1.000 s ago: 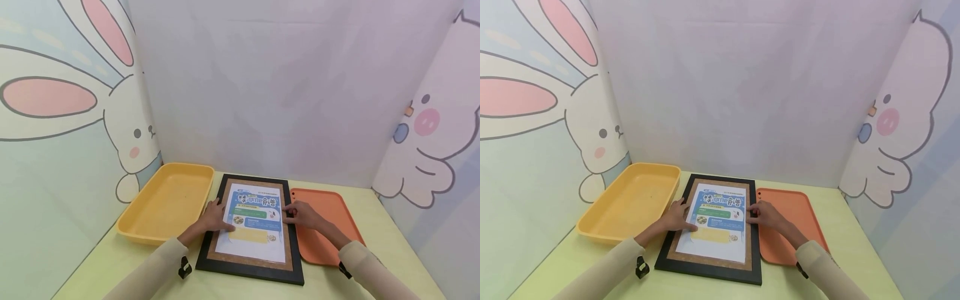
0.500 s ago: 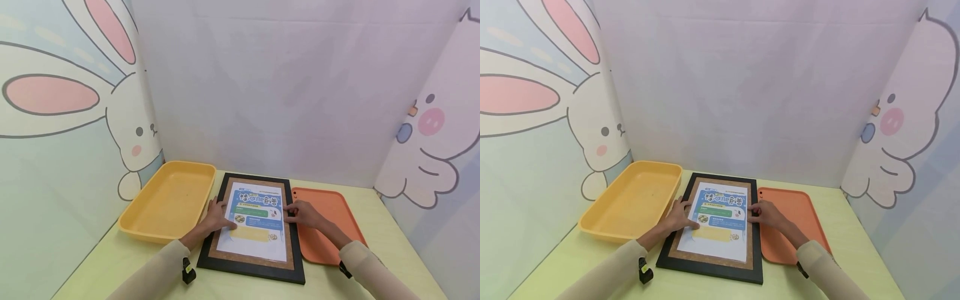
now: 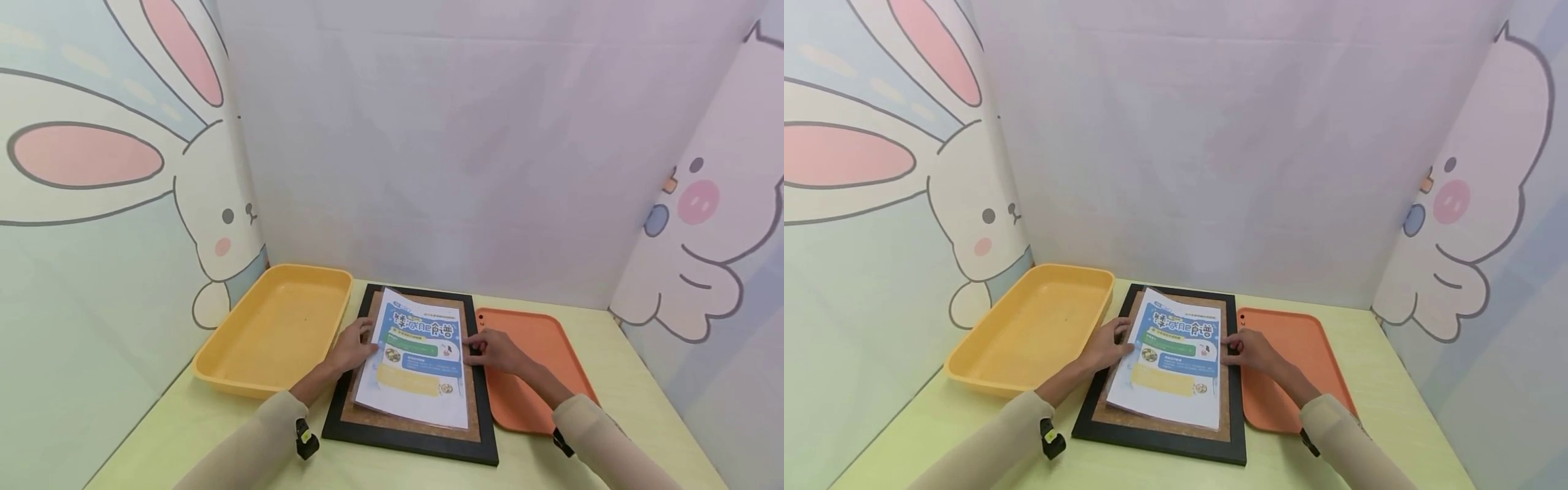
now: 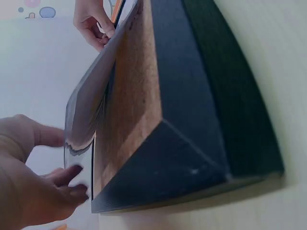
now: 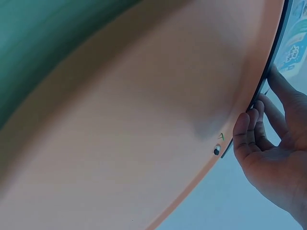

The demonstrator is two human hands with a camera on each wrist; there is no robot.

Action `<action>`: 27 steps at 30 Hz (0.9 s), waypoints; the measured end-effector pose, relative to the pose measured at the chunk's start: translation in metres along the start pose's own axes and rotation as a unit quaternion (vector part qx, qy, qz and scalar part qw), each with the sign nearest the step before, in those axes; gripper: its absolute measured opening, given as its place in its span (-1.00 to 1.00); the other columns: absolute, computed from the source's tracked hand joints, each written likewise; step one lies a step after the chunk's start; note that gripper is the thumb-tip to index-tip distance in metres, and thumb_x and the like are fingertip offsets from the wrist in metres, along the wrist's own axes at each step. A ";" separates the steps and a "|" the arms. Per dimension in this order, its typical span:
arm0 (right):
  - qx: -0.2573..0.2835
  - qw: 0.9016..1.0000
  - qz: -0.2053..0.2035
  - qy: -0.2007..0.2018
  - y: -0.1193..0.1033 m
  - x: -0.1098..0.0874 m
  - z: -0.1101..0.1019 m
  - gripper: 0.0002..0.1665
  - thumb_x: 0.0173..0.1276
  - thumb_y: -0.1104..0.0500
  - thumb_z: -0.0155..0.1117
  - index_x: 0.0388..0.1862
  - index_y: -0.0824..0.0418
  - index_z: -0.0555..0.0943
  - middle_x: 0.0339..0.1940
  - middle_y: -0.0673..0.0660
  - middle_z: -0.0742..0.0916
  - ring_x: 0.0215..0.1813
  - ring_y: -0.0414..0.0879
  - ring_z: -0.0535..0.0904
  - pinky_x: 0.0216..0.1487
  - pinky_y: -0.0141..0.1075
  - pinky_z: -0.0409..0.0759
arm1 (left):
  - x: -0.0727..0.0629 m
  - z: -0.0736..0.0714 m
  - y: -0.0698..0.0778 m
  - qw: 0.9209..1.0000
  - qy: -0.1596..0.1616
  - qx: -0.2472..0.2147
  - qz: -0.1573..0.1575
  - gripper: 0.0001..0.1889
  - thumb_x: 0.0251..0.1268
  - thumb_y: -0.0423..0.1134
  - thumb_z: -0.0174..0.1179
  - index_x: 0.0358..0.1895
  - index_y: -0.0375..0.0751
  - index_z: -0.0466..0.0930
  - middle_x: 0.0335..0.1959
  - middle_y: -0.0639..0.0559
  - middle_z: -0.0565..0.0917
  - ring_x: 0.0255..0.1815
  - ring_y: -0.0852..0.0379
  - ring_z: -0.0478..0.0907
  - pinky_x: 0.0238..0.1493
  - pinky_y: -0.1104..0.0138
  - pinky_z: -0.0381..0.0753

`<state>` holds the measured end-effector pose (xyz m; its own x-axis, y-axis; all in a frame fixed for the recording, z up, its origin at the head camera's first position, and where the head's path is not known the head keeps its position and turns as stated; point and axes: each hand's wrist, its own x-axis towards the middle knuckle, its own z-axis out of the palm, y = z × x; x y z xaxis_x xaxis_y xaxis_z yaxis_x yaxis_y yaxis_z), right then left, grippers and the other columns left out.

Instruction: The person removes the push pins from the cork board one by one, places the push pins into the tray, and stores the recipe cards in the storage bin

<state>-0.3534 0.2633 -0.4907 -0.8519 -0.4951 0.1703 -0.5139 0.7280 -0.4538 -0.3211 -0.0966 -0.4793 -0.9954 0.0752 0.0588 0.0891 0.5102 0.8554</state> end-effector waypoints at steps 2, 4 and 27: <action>0.001 1.000 0.005 -0.001 0.000 0.000 0.000 -0.47 0.21 0.09 0.64 0.10 0.33 0.76 -0.38 0.06 0.58 -0.32 -0.15 0.40 -0.38 -0.38 0.32 | 0.001 0.000 0.000 1.000 -0.001 -0.006 0.004 -0.40 0.38 -0.50 0.27 0.47 -0.38 0.36 0.39 -0.33 0.53 0.43 -0.24 0.46 0.38 -0.08 0.47; 0.004 1.000 0.005 0.000 0.000 0.000 0.001 -0.47 0.22 0.09 0.64 0.11 0.33 0.76 -0.37 0.06 0.58 -0.31 -0.14 0.40 -0.37 -0.37 0.33 | 0.001 0.000 -0.001 1.000 0.004 -0.017 0.001 -0.43 0.40 -0.53 0.21 0.46 -0.35 0.38 0.38 -0.31 0.55 0.42 -0.22 0.47 0.36 -0.08 0.49; -0.001 0.999 -0.046 0.003 0.012 -0.005 -0.005 -0.54 0.27 0.16 0.59 0.07 0.38 0.76 -0.38 0.05 0.66 -0.38 -0.22 0.39 -0.40 -0.39 0.34 | 0.025 -0.099 0.015 0.966 0.051 -0.238 -0.082 -0.33 0.32 -0.58 0.12 0.52 -0.19 0.38 0.49 -0.19 0.46 0.14 -0.15 0.65 -0.11 0.27 0.70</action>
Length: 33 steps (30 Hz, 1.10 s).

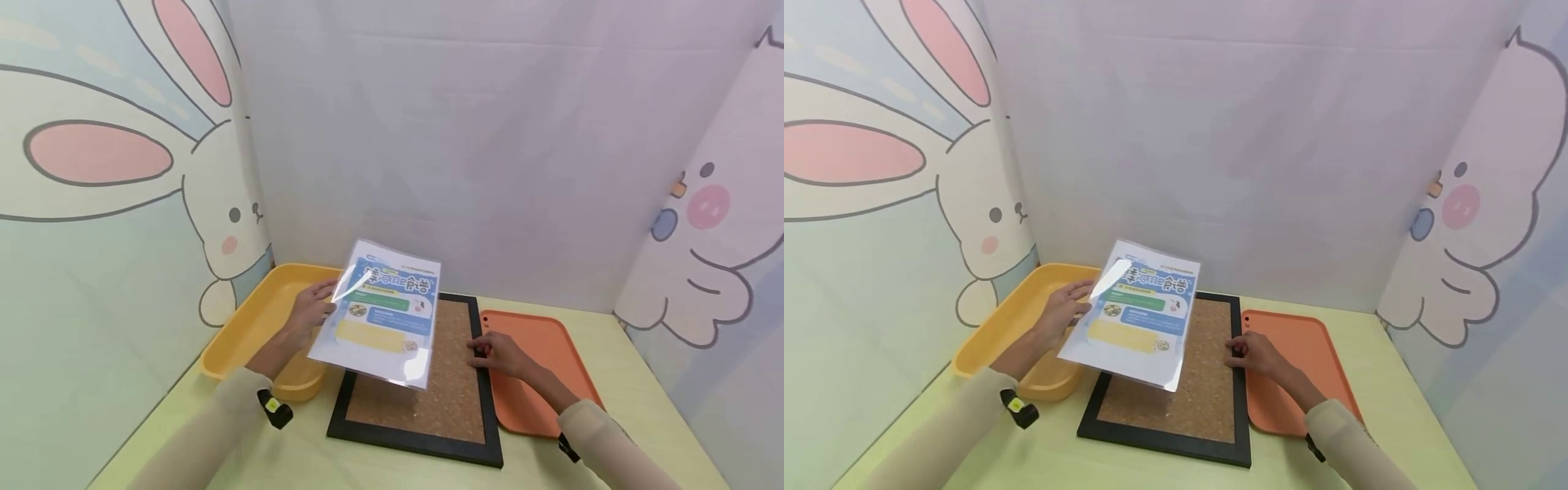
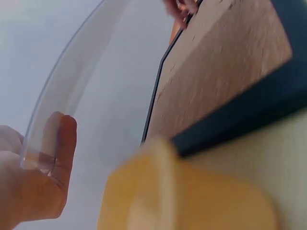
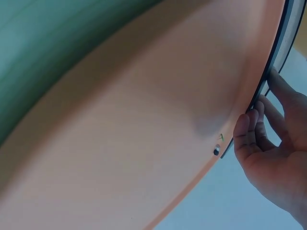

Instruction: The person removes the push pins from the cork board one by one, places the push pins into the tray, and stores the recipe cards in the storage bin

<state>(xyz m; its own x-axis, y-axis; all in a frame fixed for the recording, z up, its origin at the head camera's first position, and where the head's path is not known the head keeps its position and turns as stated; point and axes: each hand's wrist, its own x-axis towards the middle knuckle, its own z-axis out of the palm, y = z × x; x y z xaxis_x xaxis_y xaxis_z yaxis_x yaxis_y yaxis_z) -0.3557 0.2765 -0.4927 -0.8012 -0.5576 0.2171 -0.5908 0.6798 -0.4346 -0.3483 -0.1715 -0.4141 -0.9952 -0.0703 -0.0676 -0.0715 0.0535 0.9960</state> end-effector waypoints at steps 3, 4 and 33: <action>0.003 1.000 -0.004 -0.003 0.001 -0.002 -0.001 -0.54 0.28 0.16 0.58 0.08 0.39 0.75 -0.36 0.04 0.65 -0.37 -0.22 0.40 -0.39 -0.39 0.34 | 0.005 -0.029 0.005 1.000 -0.001 0.023 -0.008 -0.33 0.40 -0.51 0.12 0.57 -0.15 0.31 0.52 -0.16 0.44 0.12 -0.09 0.64 -0.10 0.29 0.69; 0.005 1.000 -0.006 -0.003 0.001 -0.002 -0.001 -0.53 0.28 0.16 0.58 0.09 0.39 0.75 -0.35 0.04 0.65 -0.37 -0.22 0.40 -0.39 -0.38 0.34 | 0.006 -0.038 0.005 1.000 -0.002 0.029 -0.010 -0.33 0.43 -0.49 0.12 0.58 -0.14 0.29 0.52 -0.15 0.43 0.11 -0.07 0.64 -0.10 0.29 0.69; -0.018 0.998 -0.032 0.056 0.012 -0.015 -0.031 -0.51 0.37 0.20 0.49 0.18 0.46 0.64 -0.08 0.33 0.74 -0.09 0.20 0.67 -0.21 -0.11 0.70 | 0.022 -0.184 -0.033 0.950 0.053 0.296 0.088 -0.46 0.45 -0.43 0.12 0.46 -0.48 0.38 0.32 -0.48 0.53 0.22 -0.39 0.58 -0.18 0.48 0.62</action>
<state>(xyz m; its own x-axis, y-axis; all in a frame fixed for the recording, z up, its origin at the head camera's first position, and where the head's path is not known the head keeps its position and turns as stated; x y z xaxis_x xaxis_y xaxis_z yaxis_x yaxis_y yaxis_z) -0.3535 0.3076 -0.4739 -0.7659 -0.5449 0.3413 -0.6427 0.6622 -0.3852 -0.3556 -0.3585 -0.4377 -0.9851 -0.1069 0.1350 0.0396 0.6224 0.7817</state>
